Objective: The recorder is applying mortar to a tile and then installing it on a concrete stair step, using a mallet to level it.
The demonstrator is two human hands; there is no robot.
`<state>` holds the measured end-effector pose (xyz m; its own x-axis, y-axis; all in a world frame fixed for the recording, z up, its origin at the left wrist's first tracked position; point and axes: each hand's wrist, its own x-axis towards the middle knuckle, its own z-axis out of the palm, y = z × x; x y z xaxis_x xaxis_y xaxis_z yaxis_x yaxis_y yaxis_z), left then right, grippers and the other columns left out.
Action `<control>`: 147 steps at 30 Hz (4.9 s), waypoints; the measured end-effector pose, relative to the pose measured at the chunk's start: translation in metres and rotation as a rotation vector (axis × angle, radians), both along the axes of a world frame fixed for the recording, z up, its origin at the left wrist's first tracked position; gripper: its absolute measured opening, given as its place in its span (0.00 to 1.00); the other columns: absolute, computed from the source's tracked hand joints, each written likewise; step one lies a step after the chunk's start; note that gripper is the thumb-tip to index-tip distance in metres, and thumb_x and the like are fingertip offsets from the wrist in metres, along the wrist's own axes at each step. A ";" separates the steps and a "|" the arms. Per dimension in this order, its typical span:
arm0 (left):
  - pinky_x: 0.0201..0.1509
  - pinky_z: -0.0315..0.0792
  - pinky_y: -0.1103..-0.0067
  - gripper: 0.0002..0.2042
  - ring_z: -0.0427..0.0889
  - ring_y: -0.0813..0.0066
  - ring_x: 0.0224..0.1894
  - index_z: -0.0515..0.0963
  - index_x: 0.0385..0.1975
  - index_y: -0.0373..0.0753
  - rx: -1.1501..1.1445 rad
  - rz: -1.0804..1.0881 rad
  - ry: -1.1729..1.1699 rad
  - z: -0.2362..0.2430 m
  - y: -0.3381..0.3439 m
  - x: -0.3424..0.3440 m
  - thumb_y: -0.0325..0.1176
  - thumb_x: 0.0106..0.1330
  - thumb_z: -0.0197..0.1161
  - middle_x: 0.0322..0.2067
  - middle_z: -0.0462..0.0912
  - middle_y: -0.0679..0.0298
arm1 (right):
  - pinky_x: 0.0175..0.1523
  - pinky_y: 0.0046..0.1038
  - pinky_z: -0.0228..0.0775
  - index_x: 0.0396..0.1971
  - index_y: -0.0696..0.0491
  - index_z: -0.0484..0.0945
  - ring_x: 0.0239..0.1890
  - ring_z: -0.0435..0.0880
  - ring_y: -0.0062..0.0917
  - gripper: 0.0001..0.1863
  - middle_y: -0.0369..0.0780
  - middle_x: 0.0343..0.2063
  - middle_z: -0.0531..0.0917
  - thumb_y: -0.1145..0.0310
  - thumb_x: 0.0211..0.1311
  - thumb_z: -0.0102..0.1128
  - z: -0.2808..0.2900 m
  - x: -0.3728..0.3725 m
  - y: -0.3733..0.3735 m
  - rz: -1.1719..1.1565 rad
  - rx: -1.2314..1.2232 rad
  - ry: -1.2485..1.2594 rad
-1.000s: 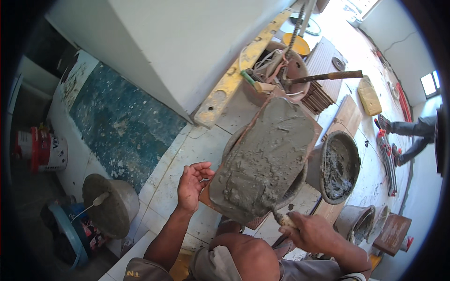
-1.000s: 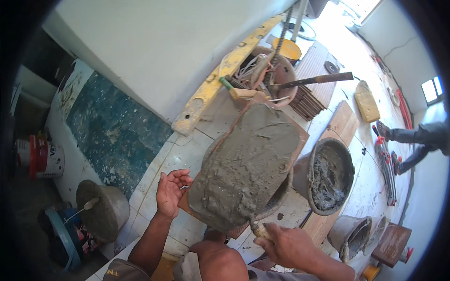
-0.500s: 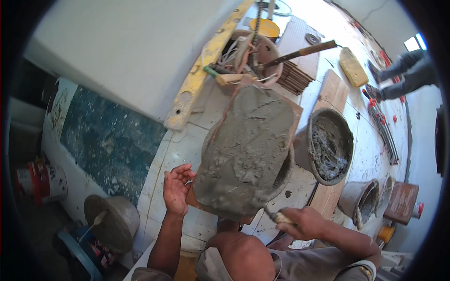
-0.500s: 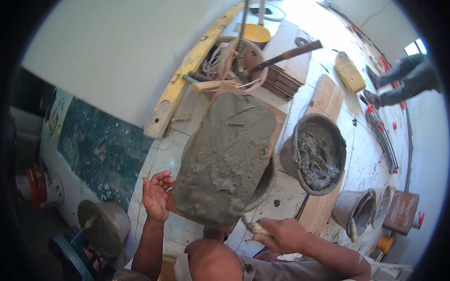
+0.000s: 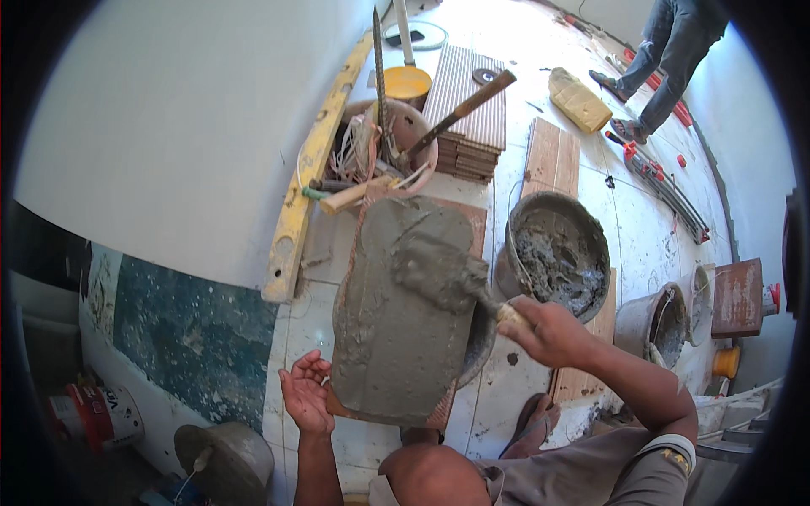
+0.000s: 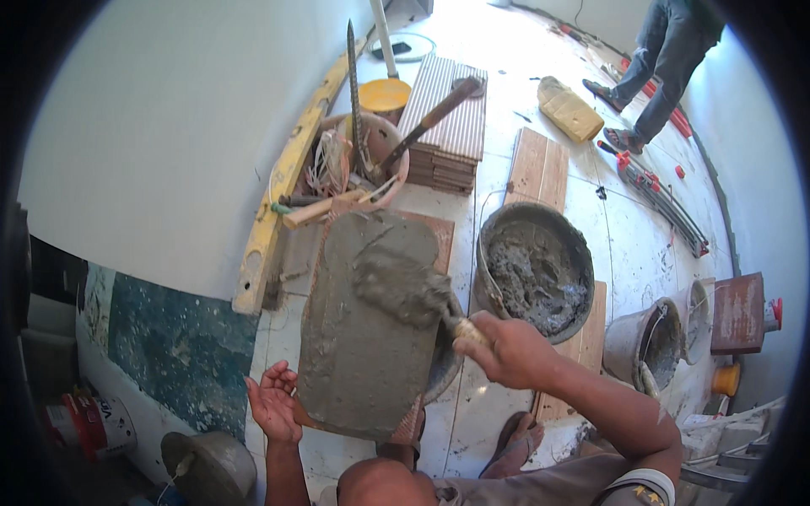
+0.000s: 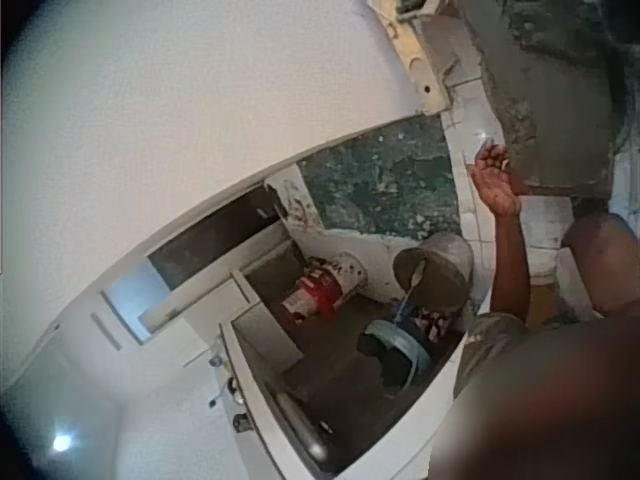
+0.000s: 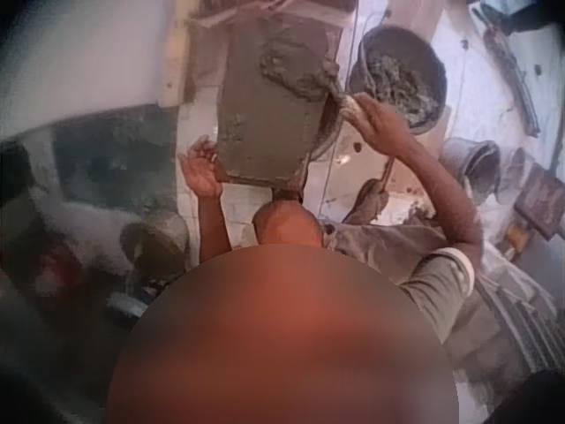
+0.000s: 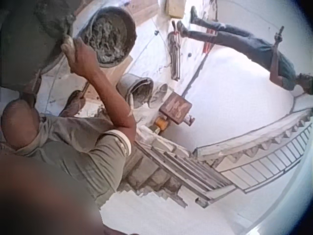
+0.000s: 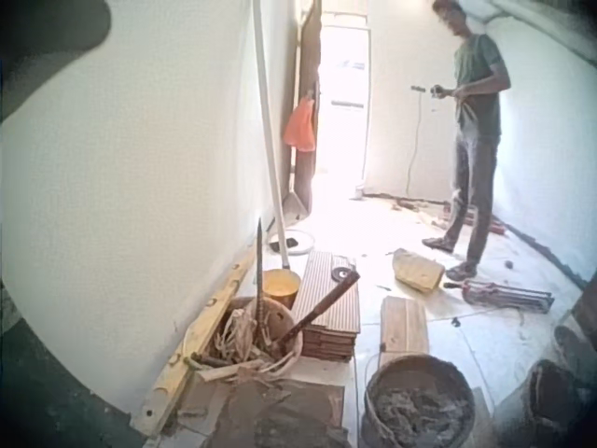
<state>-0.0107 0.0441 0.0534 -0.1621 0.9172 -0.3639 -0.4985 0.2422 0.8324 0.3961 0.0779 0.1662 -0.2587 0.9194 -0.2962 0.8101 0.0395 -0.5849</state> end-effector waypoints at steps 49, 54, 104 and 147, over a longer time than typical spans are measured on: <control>0.41 0.75 0.82 0.28 0.77 0.85 0.33 0.71 0.68 0.33 0.175 -0.454 0.539 0.084 0.082 -0.015 0.24 0.67 0.67 0.31 0.80 0.69 | 0.25 0.49 0.75 0.53 0.50 0.76 0.24 0.85 0.49 0.27 0.46 0.32 0.86 0.41 0.71 0.58 -0.002 -0.039 -0.058 0.317 -0.125 -0.086; 0.41 0.74 0.82 0.21 0.77 0.83 0.35 0.75 0.62 0.32 -0.062 -0.206 0.502 0.023 0.027 -0.027 0.32 0.72 0.65 0.36 0.81 0.66 | 0.28 0.46 0.75 0.47 0.52 0.77 0.23 0.84 0.48 0.25 0.47 0.27 0.85 0.43 0.71 0.60 0.008 -0.014 -0.011 0.116 0.075 -0.088; 0.63 0.71 0.73 0.33 0.80 0.71 0.54 0.72 0.64 0.30 -0.107 -0.243 0.080 -0.006 0.003 0.000 0.58 0.82 0.40 0.51 0.82 0.58 | 0.40 0.52 0.74 0.44 0.55 0.80 0.33 0.83 0.57 0.27 0.56 0.24 0.81 0.43 0.73 0.57 0.018 -0.012 -0.029 0.394 -0.457 0.001; 0.38 0.83 0.66 0.23 0.85 0.64 0.46 0.73 0.58 0.38 -0.139 0.090 -0.184 -0.053 -0.106 0.004 0.52 0.81 0.49 0.47 0.83 0.57 | 0.49 0.37 0.81 0.56 0.51 0.72 0.49 0.86 0.35 0.17 0.42 0.42 0.81 0.68 0.69 0.52 -0.070 0.022 0.172 0.362 0.686 -0.515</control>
<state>-0.0071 -0.0620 0.0003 -0.1598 0.8412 -0.5166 -0.6636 0.2959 0.6871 0.4181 0.2502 0.0958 -0.5512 0.8250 0.1244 0.8343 0.5441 0.0883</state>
